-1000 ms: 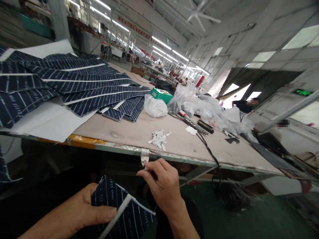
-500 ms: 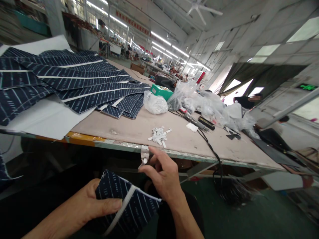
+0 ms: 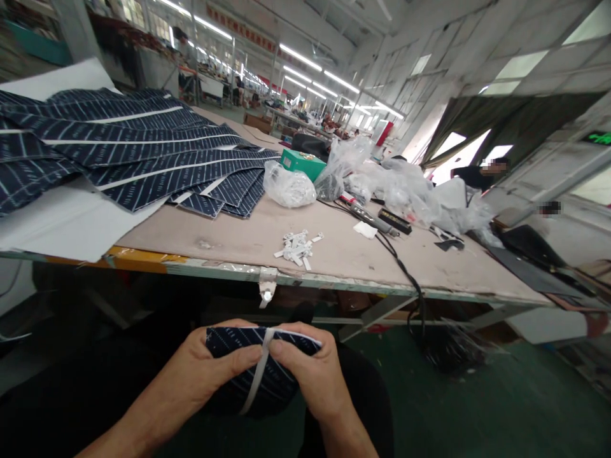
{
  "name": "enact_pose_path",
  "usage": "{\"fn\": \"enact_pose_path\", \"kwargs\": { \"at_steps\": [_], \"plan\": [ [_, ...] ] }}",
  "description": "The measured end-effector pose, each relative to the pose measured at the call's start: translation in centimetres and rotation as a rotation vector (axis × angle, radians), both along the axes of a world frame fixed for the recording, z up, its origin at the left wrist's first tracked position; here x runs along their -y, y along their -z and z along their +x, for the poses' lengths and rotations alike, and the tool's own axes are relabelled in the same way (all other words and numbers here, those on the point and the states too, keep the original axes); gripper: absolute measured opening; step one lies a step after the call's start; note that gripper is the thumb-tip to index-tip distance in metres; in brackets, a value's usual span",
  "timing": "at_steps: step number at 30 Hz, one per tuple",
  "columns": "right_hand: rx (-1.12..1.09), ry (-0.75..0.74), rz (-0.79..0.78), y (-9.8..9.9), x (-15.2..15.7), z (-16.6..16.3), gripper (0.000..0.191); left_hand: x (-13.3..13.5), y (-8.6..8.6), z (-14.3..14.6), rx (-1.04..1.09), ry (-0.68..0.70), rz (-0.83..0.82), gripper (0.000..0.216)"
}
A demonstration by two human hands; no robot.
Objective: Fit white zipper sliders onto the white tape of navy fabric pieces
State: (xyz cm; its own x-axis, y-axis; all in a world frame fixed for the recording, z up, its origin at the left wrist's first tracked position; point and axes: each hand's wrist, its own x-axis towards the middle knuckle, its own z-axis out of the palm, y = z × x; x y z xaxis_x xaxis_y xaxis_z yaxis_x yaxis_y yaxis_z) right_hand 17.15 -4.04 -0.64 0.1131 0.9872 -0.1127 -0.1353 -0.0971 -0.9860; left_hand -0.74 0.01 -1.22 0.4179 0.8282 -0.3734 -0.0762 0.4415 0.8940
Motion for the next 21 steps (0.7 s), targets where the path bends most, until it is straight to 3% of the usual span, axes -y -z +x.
{"fn": "enact_pose_path", "kwargs": {
  "at_steps": [5, 11, 13, 17, 21],
  "plan": [
    [0.212, 0.025, 0.239, 0.2, 0.2, 0.1, 0.010, -0.1, -1.6, 0.8, -0.067, -0.063, 0.104, 0.040],
    [0.515, -0.023, 0.736, -0.1, 1.0, -0.2, 0.025, -0.4, -1.3, 1.2, 0.126, -0.147, -0.167, 0.042],
    [0.592, -0.026, 0.814, -0.2, 1.1, -0.4, 0.030, -0.3, -1.1, 1.2, 0.138, -0.158, -0.194, 0.042],
    [0.462, 0.131, 0.671, -0.1, 0.6, -0.7, 0.028, 0.2, -0.8, 1.0, 0.132, -0.152, -0.161, 0.044],
    [0.273, 0.045, 0.458, -0.3, -0.4, -0.3, 0.005, 0.3, -0.7, 0.9, 0.122, -0.193, -0.158, 0.048]
  ]
}}
